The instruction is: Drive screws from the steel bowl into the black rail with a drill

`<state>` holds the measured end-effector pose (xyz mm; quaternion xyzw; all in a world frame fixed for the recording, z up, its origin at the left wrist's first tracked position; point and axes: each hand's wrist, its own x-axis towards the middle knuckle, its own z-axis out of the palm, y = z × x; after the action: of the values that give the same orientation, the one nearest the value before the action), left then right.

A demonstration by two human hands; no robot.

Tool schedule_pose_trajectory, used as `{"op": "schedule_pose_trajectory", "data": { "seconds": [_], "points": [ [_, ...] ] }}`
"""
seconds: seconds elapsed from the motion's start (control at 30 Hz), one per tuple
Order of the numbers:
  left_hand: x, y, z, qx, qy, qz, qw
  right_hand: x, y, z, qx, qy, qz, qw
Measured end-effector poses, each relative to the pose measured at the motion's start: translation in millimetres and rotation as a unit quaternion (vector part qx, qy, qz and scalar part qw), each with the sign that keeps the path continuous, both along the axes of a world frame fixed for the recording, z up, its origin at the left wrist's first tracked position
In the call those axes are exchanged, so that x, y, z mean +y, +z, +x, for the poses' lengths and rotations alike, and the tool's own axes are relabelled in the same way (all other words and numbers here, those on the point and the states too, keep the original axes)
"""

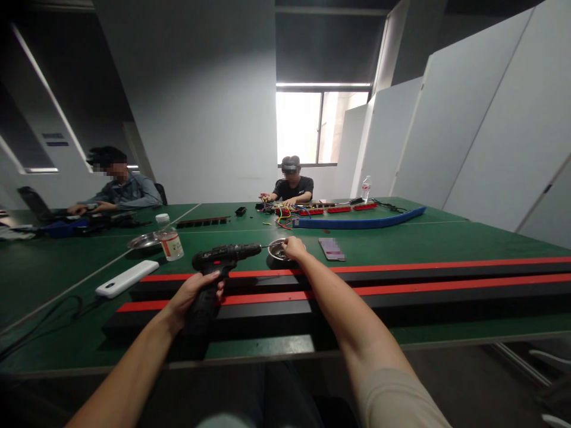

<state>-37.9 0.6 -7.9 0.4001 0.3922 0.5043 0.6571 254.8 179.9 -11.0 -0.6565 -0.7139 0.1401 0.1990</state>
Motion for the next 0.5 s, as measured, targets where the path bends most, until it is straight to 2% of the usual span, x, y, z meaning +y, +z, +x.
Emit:
{"op": "schedule_pose_trajectory", "data": {
  "seconds": [0.23,0.37,0.5],
  "points": [
    [-5.6,9.9,4.9,-0.003,0.010,-0.016,1.000,-21.1,5.1,1.6,0.053,0.036,0.030,0.997],
    [-8.0,14.4,5.9,0.002,0.001,-0.031,1.000,-38.3,5.8,3.1,0.150,0.047,0.039,0.987],
    [-4.6,9.4,1.7,0.013,-0.006,-0.023,1.000,-61.8,5.3,9.5,0.280,0.075,0.023,0.957]
  ]
}}
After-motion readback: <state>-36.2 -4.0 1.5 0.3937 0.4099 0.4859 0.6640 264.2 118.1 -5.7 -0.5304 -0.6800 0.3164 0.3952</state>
